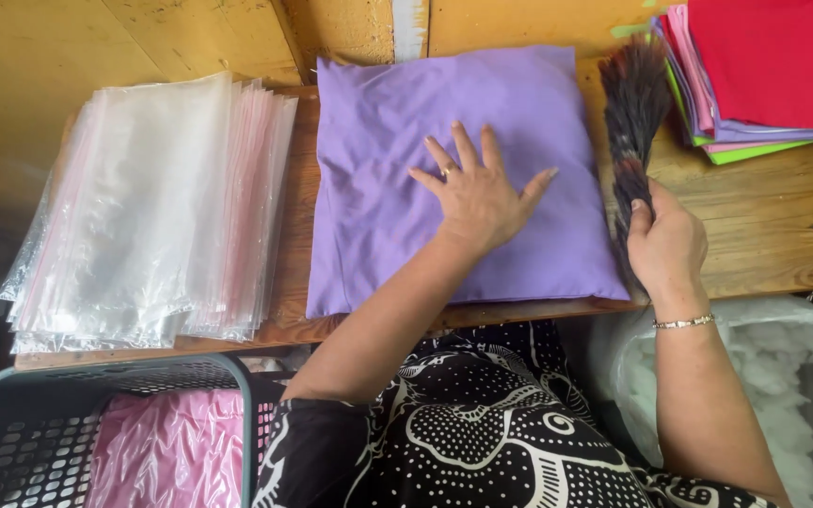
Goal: The person smooths a purple pillowcase on a wooden table using a small brush, then folds the pillowcase and places it into a clear plastic bag. The person presses the bag to remove air and seals it.
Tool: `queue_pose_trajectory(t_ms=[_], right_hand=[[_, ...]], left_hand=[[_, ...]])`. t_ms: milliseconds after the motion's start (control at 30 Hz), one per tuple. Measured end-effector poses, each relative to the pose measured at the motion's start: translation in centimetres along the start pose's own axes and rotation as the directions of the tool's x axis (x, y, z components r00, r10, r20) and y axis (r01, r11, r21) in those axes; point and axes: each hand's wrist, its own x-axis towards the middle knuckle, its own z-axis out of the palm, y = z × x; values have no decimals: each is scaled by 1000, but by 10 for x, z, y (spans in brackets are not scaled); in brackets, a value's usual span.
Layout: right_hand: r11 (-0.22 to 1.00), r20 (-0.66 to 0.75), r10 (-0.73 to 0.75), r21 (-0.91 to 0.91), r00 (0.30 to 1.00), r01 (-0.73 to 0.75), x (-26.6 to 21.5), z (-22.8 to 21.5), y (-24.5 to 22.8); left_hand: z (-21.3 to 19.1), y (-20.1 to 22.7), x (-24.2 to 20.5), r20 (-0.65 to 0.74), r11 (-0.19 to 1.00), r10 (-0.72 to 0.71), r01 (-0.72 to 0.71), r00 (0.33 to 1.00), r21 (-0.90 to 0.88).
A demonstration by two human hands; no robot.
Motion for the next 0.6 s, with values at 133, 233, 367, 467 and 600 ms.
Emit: queue_pose_trajectory(t_ms=[133, 233, 367, 467, 600], right_hand=[[993, -81, -118, 11, 990, 119, -14, -13, 1], [976, -132, -184, 94, 974, 197, -26, -31, -1], [963, -185, -207, 132, 961, 233, -36, -57, -10], [959, -204, -227, 123, 952, 255, -45, -65, -13], [935, -250, -347, -18, 904, 354, -49, -59, -35]], left_hand=[[48, -4, 9, -13, 989, 22, -20, 1000, 145], [53, -18, 14, 69, 942, 201, -212, 977, 260], [1, -56, 1, 446, 781, 481, -600, 755, 172], [-34, -72, -15, 566, 808, 377, -559, 733, 186], [-40, -85, -24, 241, 878, 367, -420, 899, 230]])
